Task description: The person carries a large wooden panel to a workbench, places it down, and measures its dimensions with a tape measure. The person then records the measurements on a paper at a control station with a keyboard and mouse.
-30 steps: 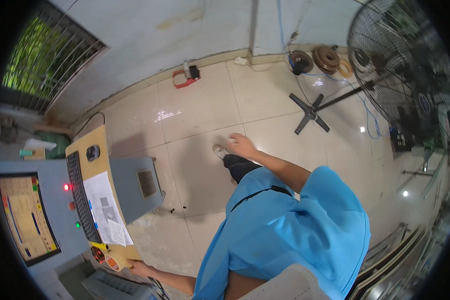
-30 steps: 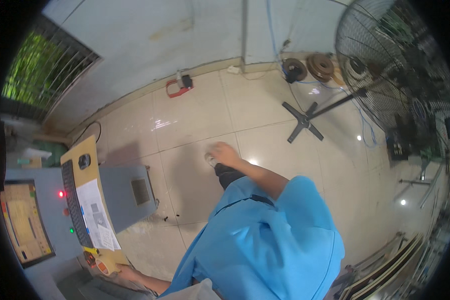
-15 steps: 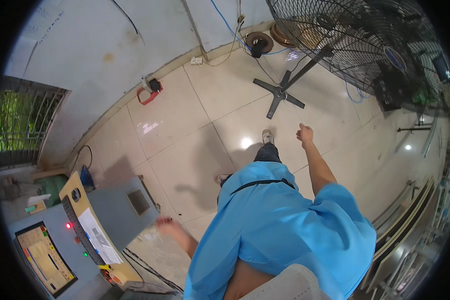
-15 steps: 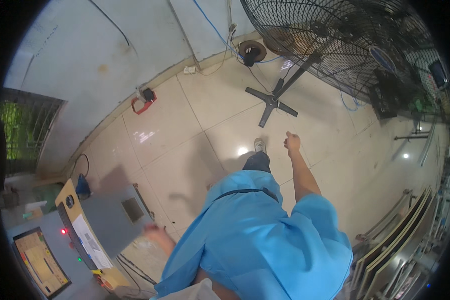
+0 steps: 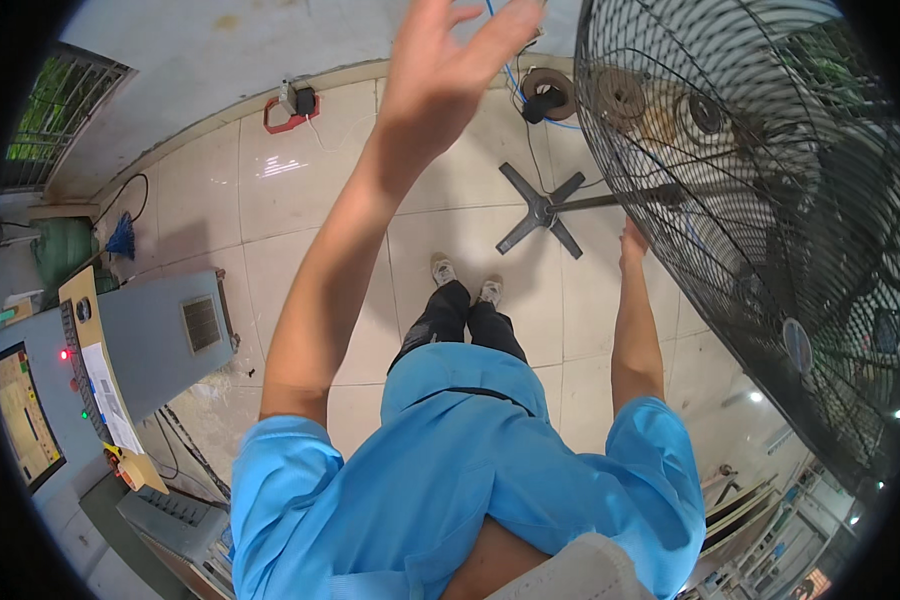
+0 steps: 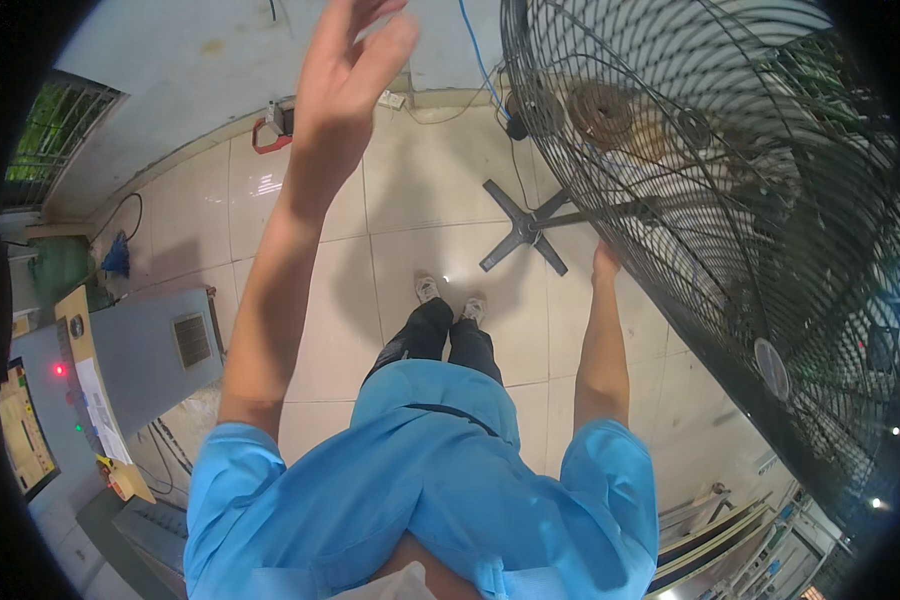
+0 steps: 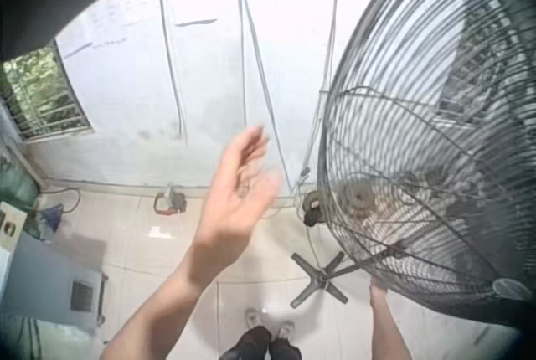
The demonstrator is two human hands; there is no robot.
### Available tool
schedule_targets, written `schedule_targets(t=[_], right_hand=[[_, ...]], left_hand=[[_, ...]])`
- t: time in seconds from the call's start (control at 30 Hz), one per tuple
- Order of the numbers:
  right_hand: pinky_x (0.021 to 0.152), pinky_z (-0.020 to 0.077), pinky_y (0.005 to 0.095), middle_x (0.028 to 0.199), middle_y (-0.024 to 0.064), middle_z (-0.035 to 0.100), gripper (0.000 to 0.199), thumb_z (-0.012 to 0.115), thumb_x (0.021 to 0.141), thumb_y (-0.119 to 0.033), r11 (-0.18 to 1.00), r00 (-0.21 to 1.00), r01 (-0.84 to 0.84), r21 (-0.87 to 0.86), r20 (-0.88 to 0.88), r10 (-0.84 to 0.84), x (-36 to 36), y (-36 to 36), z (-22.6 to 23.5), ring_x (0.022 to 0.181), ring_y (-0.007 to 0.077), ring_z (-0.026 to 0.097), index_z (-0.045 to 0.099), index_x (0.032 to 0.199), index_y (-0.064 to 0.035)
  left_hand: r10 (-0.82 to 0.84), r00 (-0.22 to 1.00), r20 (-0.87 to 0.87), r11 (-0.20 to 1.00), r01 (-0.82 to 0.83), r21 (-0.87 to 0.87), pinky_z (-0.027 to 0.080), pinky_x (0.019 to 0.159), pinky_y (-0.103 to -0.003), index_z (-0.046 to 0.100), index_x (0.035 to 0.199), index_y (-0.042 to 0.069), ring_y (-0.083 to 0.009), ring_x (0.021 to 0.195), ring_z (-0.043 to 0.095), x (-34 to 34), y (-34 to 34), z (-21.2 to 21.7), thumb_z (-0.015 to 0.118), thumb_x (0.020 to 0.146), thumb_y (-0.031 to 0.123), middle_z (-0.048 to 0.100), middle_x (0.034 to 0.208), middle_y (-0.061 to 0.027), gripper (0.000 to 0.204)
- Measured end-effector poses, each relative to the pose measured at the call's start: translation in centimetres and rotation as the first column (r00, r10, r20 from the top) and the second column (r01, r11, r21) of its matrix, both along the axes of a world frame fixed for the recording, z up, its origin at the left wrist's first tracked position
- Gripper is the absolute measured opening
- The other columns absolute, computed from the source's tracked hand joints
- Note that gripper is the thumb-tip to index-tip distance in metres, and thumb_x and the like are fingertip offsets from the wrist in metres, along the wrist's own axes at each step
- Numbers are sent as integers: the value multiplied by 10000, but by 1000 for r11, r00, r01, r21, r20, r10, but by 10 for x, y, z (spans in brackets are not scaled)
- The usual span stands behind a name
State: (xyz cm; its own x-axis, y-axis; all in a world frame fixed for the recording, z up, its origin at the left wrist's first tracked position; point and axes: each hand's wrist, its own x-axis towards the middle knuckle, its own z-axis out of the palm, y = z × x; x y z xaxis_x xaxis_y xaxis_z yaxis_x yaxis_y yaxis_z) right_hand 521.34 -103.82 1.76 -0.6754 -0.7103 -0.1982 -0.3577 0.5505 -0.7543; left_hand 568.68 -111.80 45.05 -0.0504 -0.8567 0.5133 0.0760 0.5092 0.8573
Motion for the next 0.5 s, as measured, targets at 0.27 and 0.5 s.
schedule_targets(t=[0.27,0.5], right_hand=[[1121,385,445,1479,118,553,498,612,1008,-324,985,944,-44,-167,-331,-14,-27,-44,-19,1320,244,553,568,1424,-52],[1054,405,437,1400,118,573,469,623,993,-315,985,949,-46,-168,-314,-9,-42,-78,-2,1248,248,569,583,1382,-55]], left_hand=[[-119,968,219,986,141,-91,281,1214,-477,270,1579,-71,-350,1454,401,-38,-24,25,610,996,573,475,1509,-282,933],[-260,956,138,960,271,-70,355,1162,-454,300,1560,-74,-349,1380,474,-29,-35,20,567,1004,612,527,1446,-278,923]])
